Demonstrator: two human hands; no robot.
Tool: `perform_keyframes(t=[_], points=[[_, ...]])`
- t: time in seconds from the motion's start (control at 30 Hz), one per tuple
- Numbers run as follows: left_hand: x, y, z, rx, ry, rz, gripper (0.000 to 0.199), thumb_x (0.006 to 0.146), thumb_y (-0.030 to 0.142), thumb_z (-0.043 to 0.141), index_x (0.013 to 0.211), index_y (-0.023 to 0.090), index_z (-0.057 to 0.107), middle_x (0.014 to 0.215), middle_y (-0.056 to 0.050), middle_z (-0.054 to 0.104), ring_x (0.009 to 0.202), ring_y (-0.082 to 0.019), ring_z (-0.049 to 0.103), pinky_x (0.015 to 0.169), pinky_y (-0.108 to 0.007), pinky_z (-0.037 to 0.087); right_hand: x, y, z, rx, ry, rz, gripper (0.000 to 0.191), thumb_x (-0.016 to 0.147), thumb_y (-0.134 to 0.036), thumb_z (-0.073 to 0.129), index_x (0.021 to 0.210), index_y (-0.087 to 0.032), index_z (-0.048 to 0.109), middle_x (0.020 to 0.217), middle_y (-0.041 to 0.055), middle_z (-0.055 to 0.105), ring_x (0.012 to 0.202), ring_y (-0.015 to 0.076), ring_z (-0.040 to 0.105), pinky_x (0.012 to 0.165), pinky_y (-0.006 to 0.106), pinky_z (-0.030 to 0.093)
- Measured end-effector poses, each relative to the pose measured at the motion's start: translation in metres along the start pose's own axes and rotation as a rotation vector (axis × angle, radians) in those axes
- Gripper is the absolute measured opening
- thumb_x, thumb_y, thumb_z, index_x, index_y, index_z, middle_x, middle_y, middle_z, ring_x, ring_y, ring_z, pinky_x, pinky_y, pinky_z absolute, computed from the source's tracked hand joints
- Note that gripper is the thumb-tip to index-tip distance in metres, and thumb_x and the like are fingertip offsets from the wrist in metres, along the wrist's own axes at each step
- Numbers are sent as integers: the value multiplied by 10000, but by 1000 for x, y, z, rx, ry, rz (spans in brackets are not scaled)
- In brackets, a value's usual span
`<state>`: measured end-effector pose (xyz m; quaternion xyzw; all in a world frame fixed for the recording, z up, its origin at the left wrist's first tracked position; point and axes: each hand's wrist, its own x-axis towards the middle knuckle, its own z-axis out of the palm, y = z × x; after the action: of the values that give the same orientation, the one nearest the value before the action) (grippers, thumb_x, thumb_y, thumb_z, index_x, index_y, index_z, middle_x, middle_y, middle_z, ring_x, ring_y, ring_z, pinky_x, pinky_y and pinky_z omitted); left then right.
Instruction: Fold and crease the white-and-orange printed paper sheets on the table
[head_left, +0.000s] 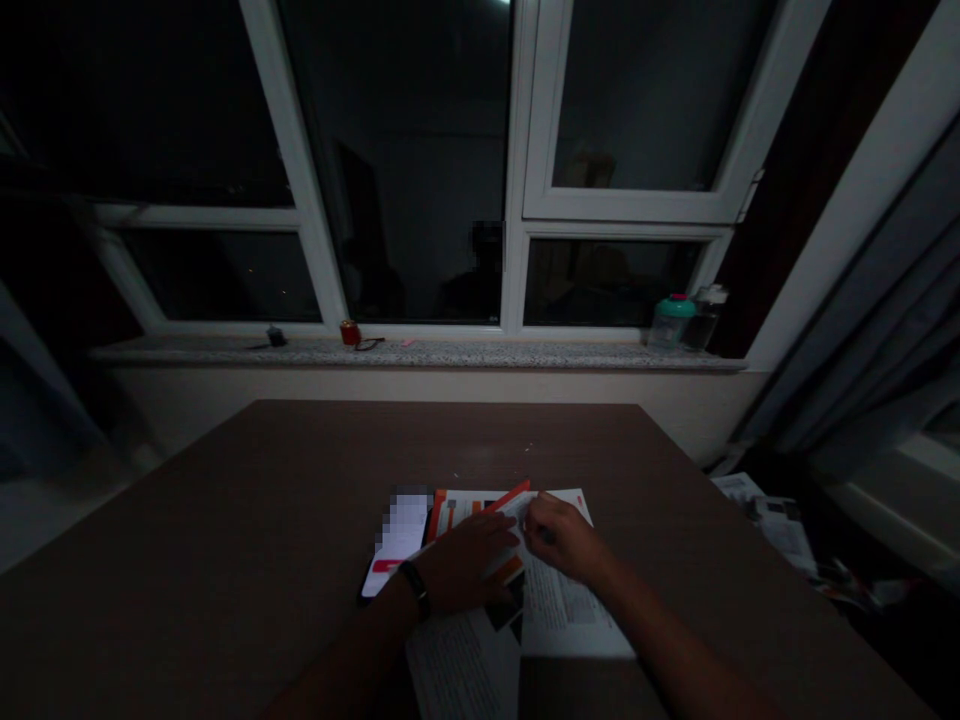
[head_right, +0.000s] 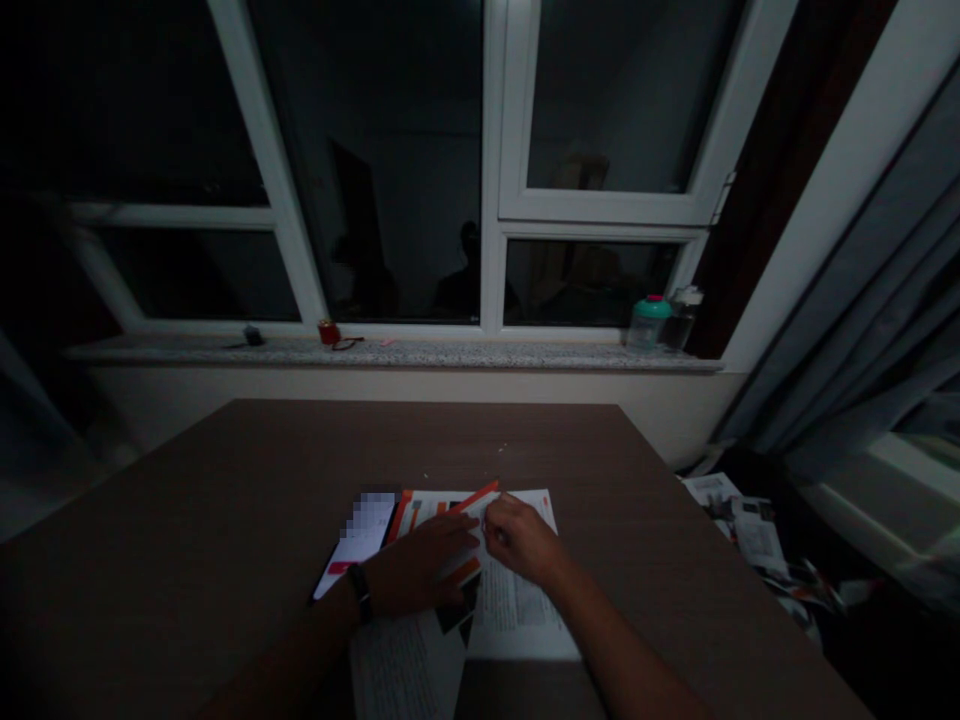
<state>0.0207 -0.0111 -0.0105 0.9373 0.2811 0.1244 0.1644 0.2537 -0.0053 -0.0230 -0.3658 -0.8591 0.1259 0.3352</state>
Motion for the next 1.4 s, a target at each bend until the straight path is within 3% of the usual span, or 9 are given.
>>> perform_keyframes(t=[0.33, 0.5, 0.63, 0.77, 0.9, 1.13, 1.4], points=[[2, 3, -5, -14, -11, 36, 769, 697, 381, 823, 1358, 249, 453, 1470, -117, 408, 1350, -317, 365, 1113, -485, 308, -6, -5, 4, 123, -62, -34, 202, 684, -25, 539, 697, -211, 463, 752, -10, 519, 730, 151, 526, 638, 230, 371], [1, -1, -1, 22, -18, 15, 731, 691, 429, 823, 1315, 214, 509, 1476, -138, 398, 1354, -334, 356, 1105, -494, 314, 1, 9, 6, 0, 38, 53, 208, 752, -39, 509, 664, -208, 426, 693, -14, 482, 717, 159, 487, 655, 243, 362], [0, -5, 4, 58, -7, -10, 755, 680, 488, 812, 1324, 234, 509, 1492, -105, 385, 1368, -345, 331, 1105, -520, 304, 3, 18, 8, -14, 108, 123, 151, 796, -84, 522, 722, -202, 465, 761, 4, 518, 710, 153, 494, 634, 236, 367], [2, -7, 6, 120, 52, -36, 647, 743, 427, 776, 1312, 255, 518, 1469, -95, 416, 1350, -337, 357, 1084, -524, 334, 0, 16, 7, 0, 159, 156, 130, 805, -102, 547, 744, -202, 492, 778, 8, 549, 738, 162, 514, 664, 249, 382], [4, -4, 4, 124, 92, -73, 502, 798, 327, 732, 1262, 276, 547, 1402, -67, 490, 1296, -307, 432, 1065, -505, 369, -2, 4, 4, 55, 91, 137, 140, 776, -78, 567, 757, -205, 510, 767, -3, 540, 712, 150, 521, 647, 238, 381], [4, -1, 3, 110, 52, -127, 543, 751, 304, 781, 1244, 273, 555, 1421, -79, 466, 1305, -313, 426, 1074, -503, 360, -4, -9, 5, 166, -44, -37, 232, 661, 8, 562, 732, -205, 503, 757, -15, 518, 706, 140, 531, 612, 213, 378], [4, -1, 4, 149, 40, -110, 602, 737, 362, 779, 1275, 255, 533, 1434, -97, 445, 1317, -339, 400, 1076, -524, 356, 5, 2, 7, -18, 13, -6, 216, 738, 1, 522, 687, -203, 468, 719, 0, 518, 743, 166, 505, 651, 241, 368]])
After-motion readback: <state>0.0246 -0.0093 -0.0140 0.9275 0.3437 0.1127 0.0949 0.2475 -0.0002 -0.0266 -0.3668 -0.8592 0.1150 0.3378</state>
